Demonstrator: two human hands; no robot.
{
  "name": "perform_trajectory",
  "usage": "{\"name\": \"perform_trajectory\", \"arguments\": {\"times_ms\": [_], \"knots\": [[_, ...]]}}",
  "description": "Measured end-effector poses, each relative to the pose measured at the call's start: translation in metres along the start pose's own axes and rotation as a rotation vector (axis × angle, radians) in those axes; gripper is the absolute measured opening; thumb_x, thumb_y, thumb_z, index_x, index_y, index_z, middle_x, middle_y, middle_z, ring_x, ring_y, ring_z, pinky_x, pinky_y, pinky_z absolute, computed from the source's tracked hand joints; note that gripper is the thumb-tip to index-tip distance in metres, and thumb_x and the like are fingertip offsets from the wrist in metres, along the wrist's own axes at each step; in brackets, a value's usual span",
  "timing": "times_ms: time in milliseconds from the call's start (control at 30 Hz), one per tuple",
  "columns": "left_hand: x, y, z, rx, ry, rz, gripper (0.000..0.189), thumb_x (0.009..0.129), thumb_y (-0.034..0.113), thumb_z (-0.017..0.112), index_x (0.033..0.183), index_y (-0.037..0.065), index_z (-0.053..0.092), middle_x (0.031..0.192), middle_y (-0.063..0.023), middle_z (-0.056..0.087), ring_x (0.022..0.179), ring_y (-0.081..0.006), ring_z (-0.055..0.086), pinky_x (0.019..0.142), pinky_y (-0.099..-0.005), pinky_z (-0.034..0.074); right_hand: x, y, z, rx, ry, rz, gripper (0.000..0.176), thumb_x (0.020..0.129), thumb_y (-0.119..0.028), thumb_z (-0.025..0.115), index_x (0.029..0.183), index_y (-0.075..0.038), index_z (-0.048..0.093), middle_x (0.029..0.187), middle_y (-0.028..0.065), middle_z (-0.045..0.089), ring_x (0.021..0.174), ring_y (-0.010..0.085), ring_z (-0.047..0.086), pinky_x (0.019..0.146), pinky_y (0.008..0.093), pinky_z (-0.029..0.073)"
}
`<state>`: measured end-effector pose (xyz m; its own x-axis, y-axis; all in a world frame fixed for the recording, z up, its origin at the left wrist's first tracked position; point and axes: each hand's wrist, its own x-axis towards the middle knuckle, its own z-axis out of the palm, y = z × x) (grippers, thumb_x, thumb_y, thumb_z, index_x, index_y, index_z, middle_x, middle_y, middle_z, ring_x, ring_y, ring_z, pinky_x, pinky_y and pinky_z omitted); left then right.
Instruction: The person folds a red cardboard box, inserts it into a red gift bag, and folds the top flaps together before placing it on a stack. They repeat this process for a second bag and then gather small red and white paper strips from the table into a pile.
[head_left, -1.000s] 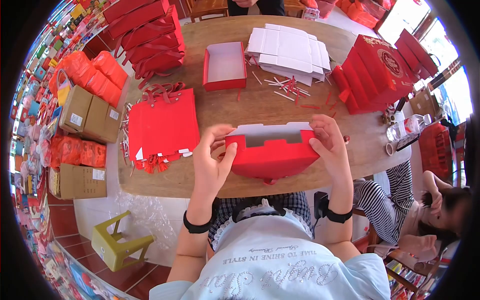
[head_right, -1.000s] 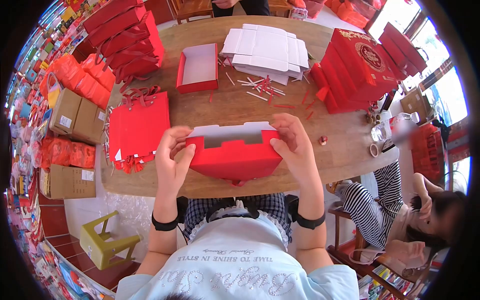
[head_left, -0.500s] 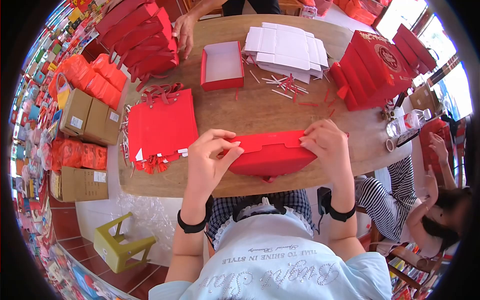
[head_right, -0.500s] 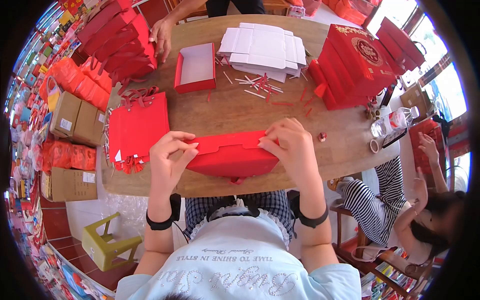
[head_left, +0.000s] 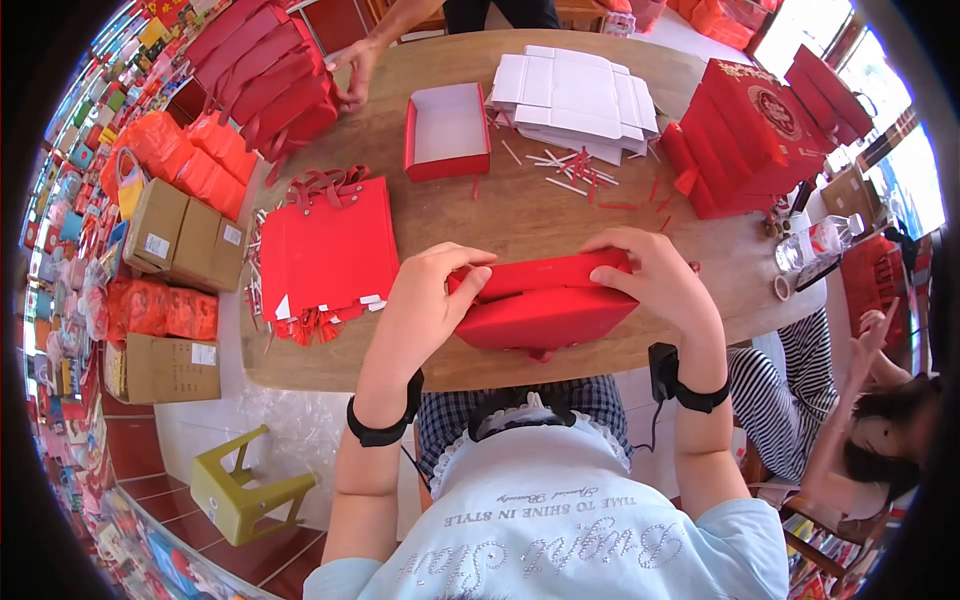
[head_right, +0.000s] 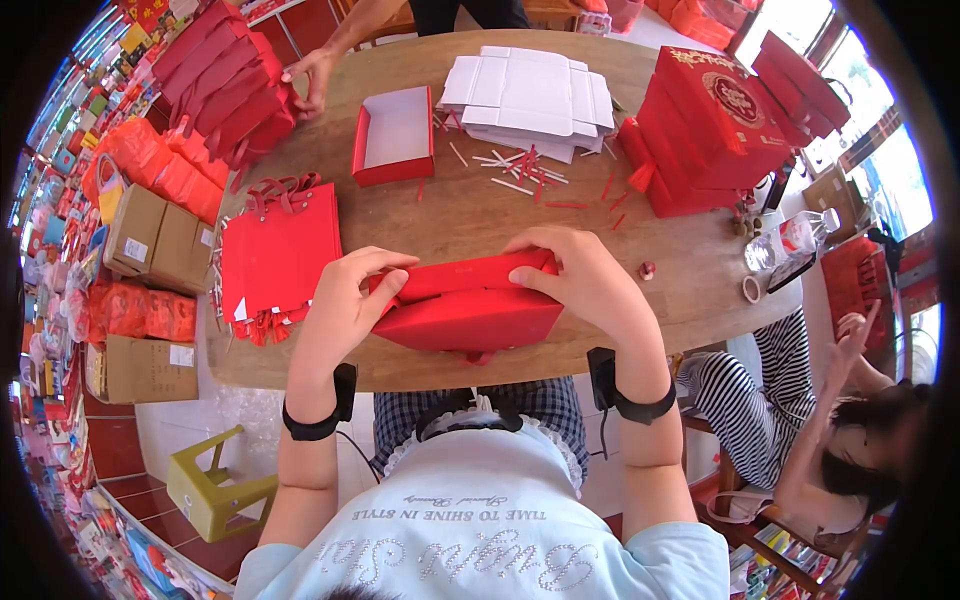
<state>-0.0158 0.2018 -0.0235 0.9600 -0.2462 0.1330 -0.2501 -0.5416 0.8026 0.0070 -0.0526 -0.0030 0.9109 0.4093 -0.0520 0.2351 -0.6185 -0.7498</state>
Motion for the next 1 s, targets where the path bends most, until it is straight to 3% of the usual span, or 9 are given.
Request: {"name": "perform_trajectory", "arguments": {"times_ms": [167,233,367,533,600,667,767,933,1000], "knots": [[-0.008,-0.005,0.0,-0.143,-0.064,-0.064,0.023,0.082,0.006,0.054,0.103,-0.002,0.059,0.095,-0.0102,0.061,0.084,-0.0144,0.057,0.077,-0.0271,0.046,-0.001,0.012,0.005,0.094,-0.023,-0.011,0.024,0.081,-0.013,0.058,0.101,-0.001,0.058,0.085,0.0148,0.062,0.073,0.0219,0.056,0.072,0.031,0.045],[-0.012,-0.007,0.001,-0.499,-0.072,-0.135,0.032,0.079,0.0,0.047,0.11,-0.002,0.054,0.101,-0.008,0.058,0.092,-0.0121,0.055,0.084,-0.0254,0.043,-0.001,0.013,0.006,0.117,-0.014,-0.022,0.024,0.082,-0.014,0.057,0.102,-0.001,0.058,0.085,0.0148,0.062,0.074,0.0217,0.056,0.072,0.0308,0.045],[-0.014,-0.018,0.006,-0.512,-0.153,-0.143,0.039,0.077,-0.003,0.042,0.115,-0.001,0.05,0.105,-0.0071,0.056,0.099,-0.0117,0.052,0.088,-0.0248,0.039,-0.002,0.01,0.009,0.121,-0.049,0.046,0.023,0.082,-0.009,0.055,0.103,0.0,0.057,0.087,0.0107,0.062,0.08,0.016,0.056,0.076,0.0269,0.044],[-0.013,-0.006,0.017,-0.729,-0.033,-0.179,0.045,0.083,0.019,0.051,0.123,0.001,0.043,0.12,-0.0092,0.046,0.116,-0.0188,0.041,0.099,-0.0307,0.029,-0.003,0.021,0.017,0.31,-0.076,0.006,0.031,0.086,-0.012,0.051,0.115,-0.003,0.051,0.108,0.0121,0.058,0.099,0.0191,0.055,0.084,0.0267,0.042],[-0.014,-0.01,0.022,-0.719,0.008,-0.124,0.052,0.082,0.029,0.054,0.124,0.001,0.043,0.123,-0.0098,0.043,0.119,-0.0209,0.037,0.101,-0.0332,0.027,-0.004,0.025,0.025,0.684,-0.033,-0.064,0.04,0.088,-0.014,0.049,0.126,-0.004,0.041,0.128,0.009,0.045,0.12,0.0215,0.042,0.097,0.0297,0.034],[-0.015,-0.015,0.025,-0.708,0.053,-0.074,0.06,0.081,0.039,0.057,0.126,0.002,0.042,0.126,-0.0103,0.041,0.122,-0.023,0.034,0.102,-0.0356,0.024,-0.005,0.028,0.031,0.67,-0.003,-0.091,0.043,0.089,-0.016,0.048,0.129,-0.005,0.038,0.132,0.0083,0.041,0.123,0.023,0.037,0.099,0.0322,0.031],[-0.019,-0.018,0.019,-0.541,0.067,0.055,0.065,0.076,0.033,0.067,0.127,0.004,0.039,0.125,-0.0139,0.04,0.122,-0.0268,0.034,0.102,-0.0393,0.025,-0.005,0.022,0.032,0.668,0.02,-0.11,0.046,0.09,-0.019,0.046,0.132,-0.005,0.034,0.136,0.0076,0.036,0.128,0.0251,0.031,0.103,0.0358,0.026],[-0.03,0.013,-0.014,0.467,-0.206,0.087,0.071,0.064,0.032,0.073,0.124,0.007,0.044,0.111,-0.0146,0.05,0.111,-0.0312,0.044,0.104,-0.0447,0.023,0.009,0.006,0.036,0.72,-0.085,-0.139,0.049,0.091,-0.025,0.046,0.134,-0.006,0.032,0.137,0.0085,0.034,0.13,0.0257,0.027,0.103,0.0373,0.026],[-0.036,0.013,-0.022,0.511,-0.15,0.094,0.067,0.063,0.031,0.072,0.119,0.006,0.046,0.107,-0.0132,0.053,0.107,-0.0309,0.046,0.103,-0.0484,0.024,0.018,-0.007,0.039,0.67,-0.21,-0.237,0.051,0.091,-0.028,0.046,0.135,-0.007,0.03,0.137,0.0099,0.033,0.13,0.0244,0.026,0.102,0.0379,0.027]]}}
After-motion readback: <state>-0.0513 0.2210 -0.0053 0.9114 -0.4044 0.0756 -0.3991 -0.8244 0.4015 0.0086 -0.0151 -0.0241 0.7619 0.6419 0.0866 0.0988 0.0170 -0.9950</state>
